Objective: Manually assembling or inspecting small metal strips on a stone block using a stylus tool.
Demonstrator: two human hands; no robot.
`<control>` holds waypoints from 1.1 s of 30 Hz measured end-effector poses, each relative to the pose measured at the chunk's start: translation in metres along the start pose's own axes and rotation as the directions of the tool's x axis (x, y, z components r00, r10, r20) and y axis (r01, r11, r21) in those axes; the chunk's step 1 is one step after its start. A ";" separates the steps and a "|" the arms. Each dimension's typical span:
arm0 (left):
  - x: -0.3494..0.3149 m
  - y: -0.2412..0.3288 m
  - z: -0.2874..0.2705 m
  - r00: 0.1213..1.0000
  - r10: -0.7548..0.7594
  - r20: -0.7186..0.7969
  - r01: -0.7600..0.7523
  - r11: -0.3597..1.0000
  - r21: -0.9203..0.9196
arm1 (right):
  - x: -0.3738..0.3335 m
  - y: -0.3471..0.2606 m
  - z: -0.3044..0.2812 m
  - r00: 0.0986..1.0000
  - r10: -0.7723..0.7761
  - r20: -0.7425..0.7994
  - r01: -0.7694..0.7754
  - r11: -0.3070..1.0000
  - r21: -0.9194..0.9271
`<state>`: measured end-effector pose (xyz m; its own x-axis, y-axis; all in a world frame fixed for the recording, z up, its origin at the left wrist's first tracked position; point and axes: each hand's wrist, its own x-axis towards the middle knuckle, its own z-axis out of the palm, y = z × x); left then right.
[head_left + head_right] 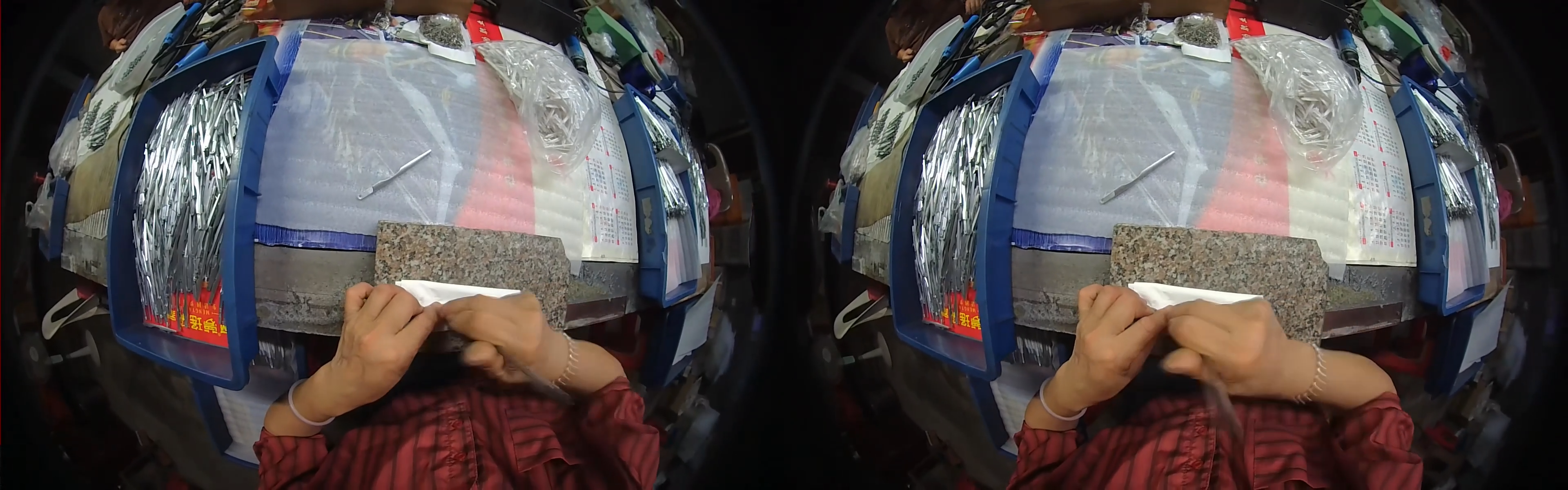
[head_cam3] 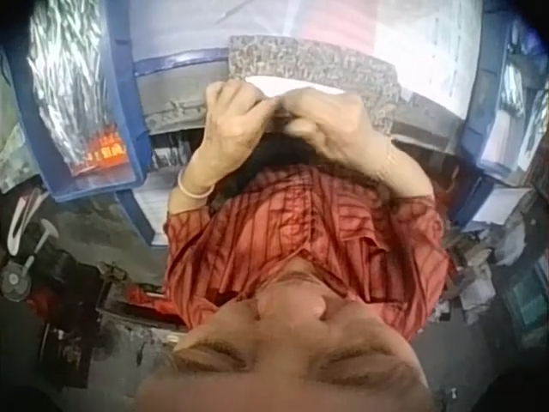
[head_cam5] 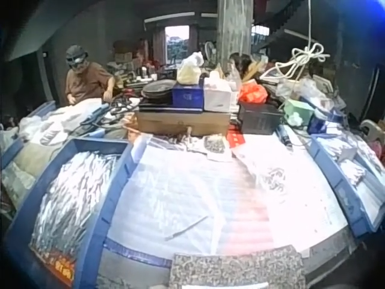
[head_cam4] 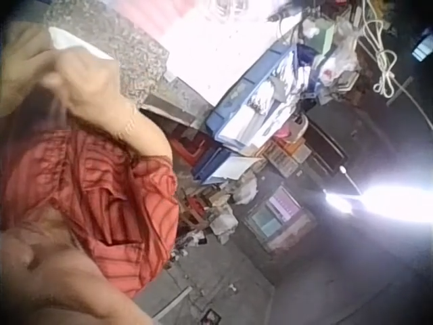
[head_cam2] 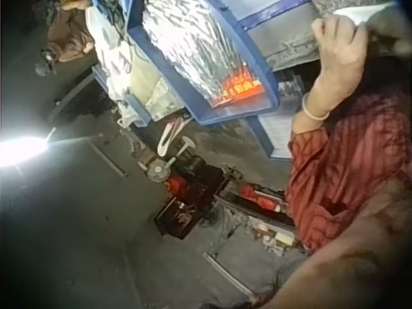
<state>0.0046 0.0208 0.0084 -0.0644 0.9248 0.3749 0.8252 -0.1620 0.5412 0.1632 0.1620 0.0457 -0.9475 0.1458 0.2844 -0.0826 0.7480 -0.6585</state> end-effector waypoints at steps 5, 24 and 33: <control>-0.010 -0.009 -0.017 0.994 -0.111 -0.021 0.111 0.994 -0.005 | 0.006 -0.002 -0.003 0.999 0.045 0.002 -0.045 0.998 0.037; -0.019 -0.019 -0.020 0.995 -0.084 -0.046 0.081 0.995 -0.065 | 0.038 -0.018 0.024 1.000 -0.017 -0.001 0.017 1.000 0.001; -0.020 -0.016 -0.016 0.992 -0.112 -0.065 0.107 0.991 -0.074 | -0.008 -0.023 -0.014 0.923 0.307 -0.232 -0.232 0.925 0.301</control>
<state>-0.0156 -0.0002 0.0043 -0.1929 0.9129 0.3598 0.7697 -0.0866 0.6325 0.1774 0.1529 0.0683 -0.8284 0.5142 0.2223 0.0501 0.4632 -0.8848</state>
